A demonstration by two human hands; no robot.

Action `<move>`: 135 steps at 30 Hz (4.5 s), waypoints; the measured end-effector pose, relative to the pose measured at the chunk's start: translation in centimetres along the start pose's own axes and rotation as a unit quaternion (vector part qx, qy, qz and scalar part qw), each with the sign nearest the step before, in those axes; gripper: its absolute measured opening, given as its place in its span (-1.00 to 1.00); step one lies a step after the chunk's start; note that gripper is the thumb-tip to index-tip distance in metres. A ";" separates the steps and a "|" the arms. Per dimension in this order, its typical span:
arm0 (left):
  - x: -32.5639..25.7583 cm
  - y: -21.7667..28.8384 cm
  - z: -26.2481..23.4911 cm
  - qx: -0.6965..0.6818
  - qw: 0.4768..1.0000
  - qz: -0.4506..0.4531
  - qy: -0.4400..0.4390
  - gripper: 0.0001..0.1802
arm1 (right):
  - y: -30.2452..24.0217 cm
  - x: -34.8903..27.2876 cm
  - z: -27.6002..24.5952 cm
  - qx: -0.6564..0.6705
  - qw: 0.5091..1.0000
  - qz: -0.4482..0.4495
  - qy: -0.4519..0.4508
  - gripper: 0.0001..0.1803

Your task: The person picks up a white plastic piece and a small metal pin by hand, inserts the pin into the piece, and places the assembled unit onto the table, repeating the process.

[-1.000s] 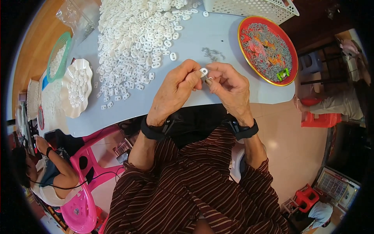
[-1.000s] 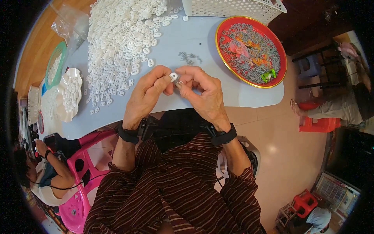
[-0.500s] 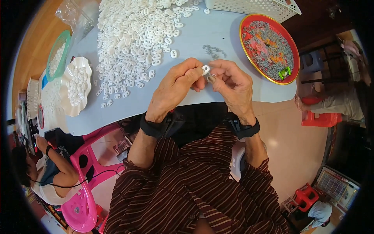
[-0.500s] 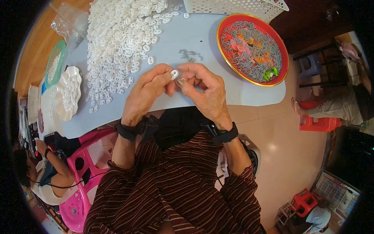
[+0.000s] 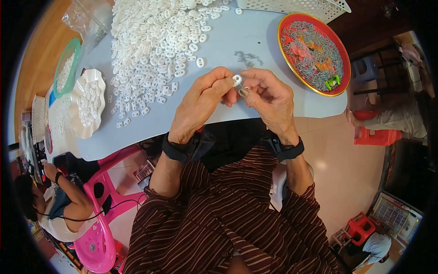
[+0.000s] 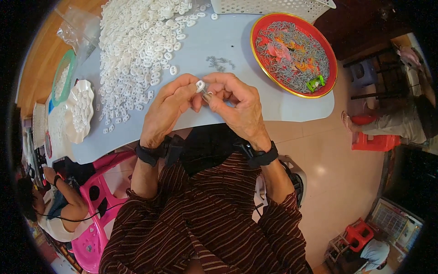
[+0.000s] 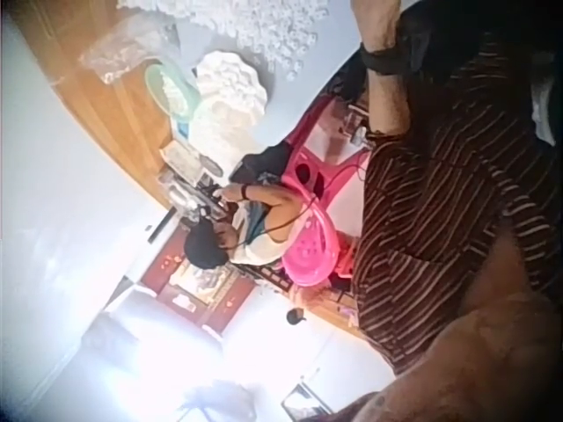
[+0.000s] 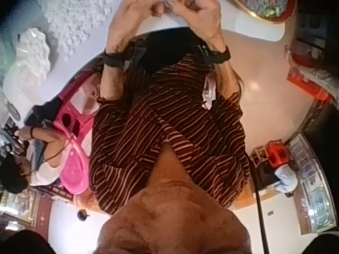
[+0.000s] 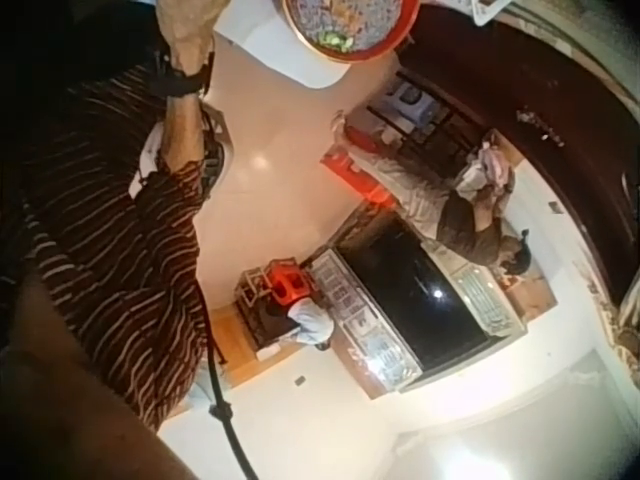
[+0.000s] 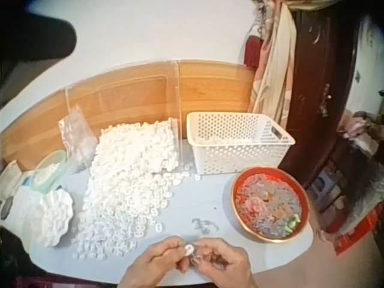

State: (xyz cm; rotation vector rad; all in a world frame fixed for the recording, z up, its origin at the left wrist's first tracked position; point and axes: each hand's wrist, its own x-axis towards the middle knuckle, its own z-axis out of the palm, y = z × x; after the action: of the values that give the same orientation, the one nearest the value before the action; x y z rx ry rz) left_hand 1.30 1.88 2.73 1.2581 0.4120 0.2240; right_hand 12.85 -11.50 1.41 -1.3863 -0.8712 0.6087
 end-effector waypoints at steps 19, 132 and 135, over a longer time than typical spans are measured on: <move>0.0 1.1 -0.6 0.194 0.977 0.078 -0.041 -0.81 | -0.2 0.0 0.1 -0.015 1.000 -0.007 -0.012 -0.67; 0.0 -0.6 0.5 0.157 0.981 0.118 -0.003 -0.69 | 0.5 0.0 0.0 0.057 0.998 0.001 -0.027 -0.67; -0.1 -0.4 0.5 0.151 0.984 0.098 -0.009 -0.68 | 0.6 -0.2 0.5 0.037 0.999 -0.028 -0.017 -0.66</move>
State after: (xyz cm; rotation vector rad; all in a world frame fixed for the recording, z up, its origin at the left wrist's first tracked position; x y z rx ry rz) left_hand 1.37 1.23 2.48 1.5999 0.3142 0.3259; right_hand 12.45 -11.30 0.77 -1.2844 -0.9040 0.6165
